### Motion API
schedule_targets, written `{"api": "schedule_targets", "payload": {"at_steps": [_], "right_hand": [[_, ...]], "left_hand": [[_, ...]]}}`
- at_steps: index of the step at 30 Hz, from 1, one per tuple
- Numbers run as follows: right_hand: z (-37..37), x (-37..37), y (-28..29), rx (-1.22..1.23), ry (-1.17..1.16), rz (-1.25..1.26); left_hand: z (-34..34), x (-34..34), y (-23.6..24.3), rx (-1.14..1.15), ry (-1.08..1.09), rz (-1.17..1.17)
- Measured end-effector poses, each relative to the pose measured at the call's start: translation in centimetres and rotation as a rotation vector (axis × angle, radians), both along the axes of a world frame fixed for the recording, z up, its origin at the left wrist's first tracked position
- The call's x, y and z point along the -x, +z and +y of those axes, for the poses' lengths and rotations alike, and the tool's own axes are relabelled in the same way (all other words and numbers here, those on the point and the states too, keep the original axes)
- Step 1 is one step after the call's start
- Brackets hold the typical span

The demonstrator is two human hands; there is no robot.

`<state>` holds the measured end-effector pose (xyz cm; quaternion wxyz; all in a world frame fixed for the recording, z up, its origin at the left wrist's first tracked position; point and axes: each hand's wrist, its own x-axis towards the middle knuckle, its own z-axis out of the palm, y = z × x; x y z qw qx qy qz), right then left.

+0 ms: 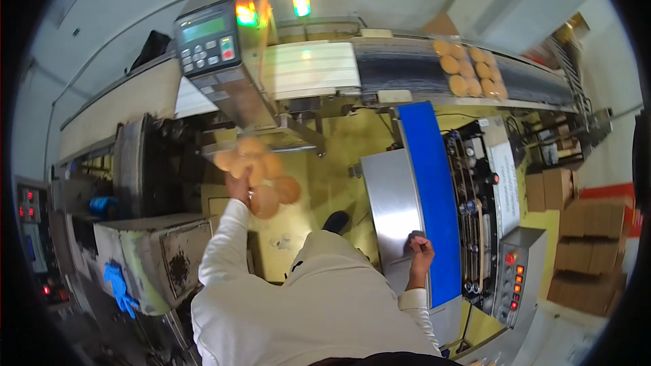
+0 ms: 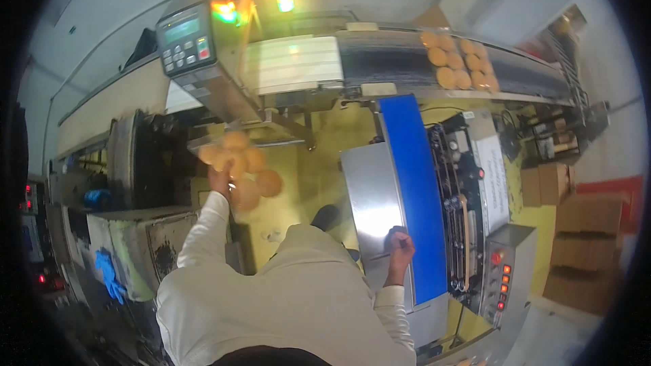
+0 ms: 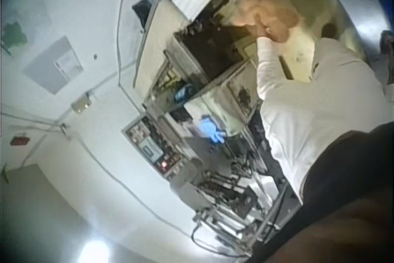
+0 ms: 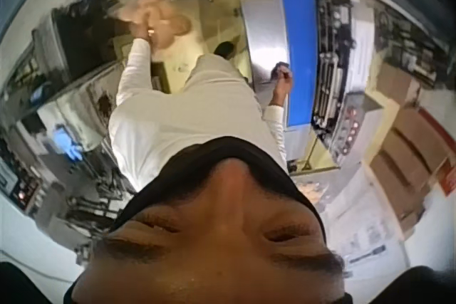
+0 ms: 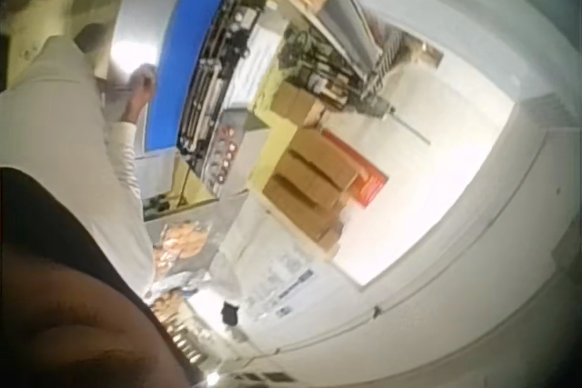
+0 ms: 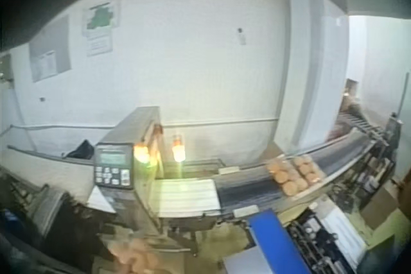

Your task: The person picks up bags of bread buns from a metal table, feeds the open end of each bag into a heat sealer to seal them, and then places the sealed bags onto a conveyor belt that passes through a metal detector.

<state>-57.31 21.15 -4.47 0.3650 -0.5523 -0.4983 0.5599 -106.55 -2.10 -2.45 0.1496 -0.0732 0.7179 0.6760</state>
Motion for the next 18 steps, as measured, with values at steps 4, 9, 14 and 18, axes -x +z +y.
{"api": "schedule_targets", "payload": {"at_steps": [4, 9, 14, 18], "right_hand": [[2.3, 0.8, 0.0, -0.017, 0.099, -0.044], [2.7, -1.1, 0.1, -0.087, 0.08, -0.118], [0.5, -3.4, 0.4, -0.013, 0.006, -0.067], [-2.1, -6.9, -0.1, -0.236, -0.06, -0.236]], "left_hand": [[-11.8, 13.5, -4.9, 0.65, 0.525, 0.479], [-10.8, 24.8, 4.8, 0.07, 0.509, 0.339], [-11.6, 29.4, 2.6, -0.679, 0.321, -0.027], [-0.8, 16.4, -12.6, -0.136, -0.034, -0.134]]}}
